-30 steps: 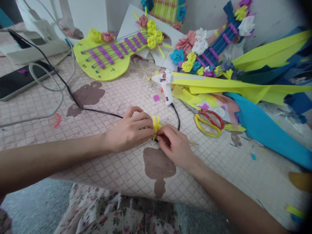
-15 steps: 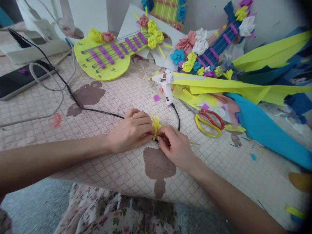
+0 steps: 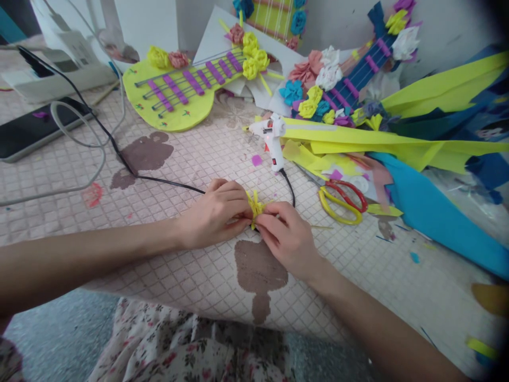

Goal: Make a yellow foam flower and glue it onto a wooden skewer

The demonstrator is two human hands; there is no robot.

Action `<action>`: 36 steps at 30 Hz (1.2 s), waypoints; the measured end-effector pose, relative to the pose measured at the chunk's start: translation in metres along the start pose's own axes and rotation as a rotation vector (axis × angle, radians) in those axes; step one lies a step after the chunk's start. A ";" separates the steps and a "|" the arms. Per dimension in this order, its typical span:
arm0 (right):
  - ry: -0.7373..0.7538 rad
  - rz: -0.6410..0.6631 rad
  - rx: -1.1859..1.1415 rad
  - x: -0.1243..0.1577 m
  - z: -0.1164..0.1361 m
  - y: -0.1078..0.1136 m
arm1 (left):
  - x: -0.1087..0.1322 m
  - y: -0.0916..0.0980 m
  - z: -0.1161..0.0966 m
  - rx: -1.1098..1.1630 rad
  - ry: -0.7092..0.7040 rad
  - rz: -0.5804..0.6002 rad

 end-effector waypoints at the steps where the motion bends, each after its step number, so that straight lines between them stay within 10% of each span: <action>1: 0.002 0.003 0.001 0.000 0.000 0.000 | 0.000 0.000 0.000 0.001 0.002 -0.003; 36: -0.053 0.048 0.053 0.004 -0.002 -0.003 | 0.001 0.000 -0.007 -0.199 -0.163 -0.025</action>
Point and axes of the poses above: each hand's wrist, its own x-axis away from the middle knuckle, its own y-axis out of the back of the hand, z = x × y, the point moved 3 cm from there along -x, towards the middle knuckle, and after that the axes turned 11 degrees about -z, right-handed, at the moved point
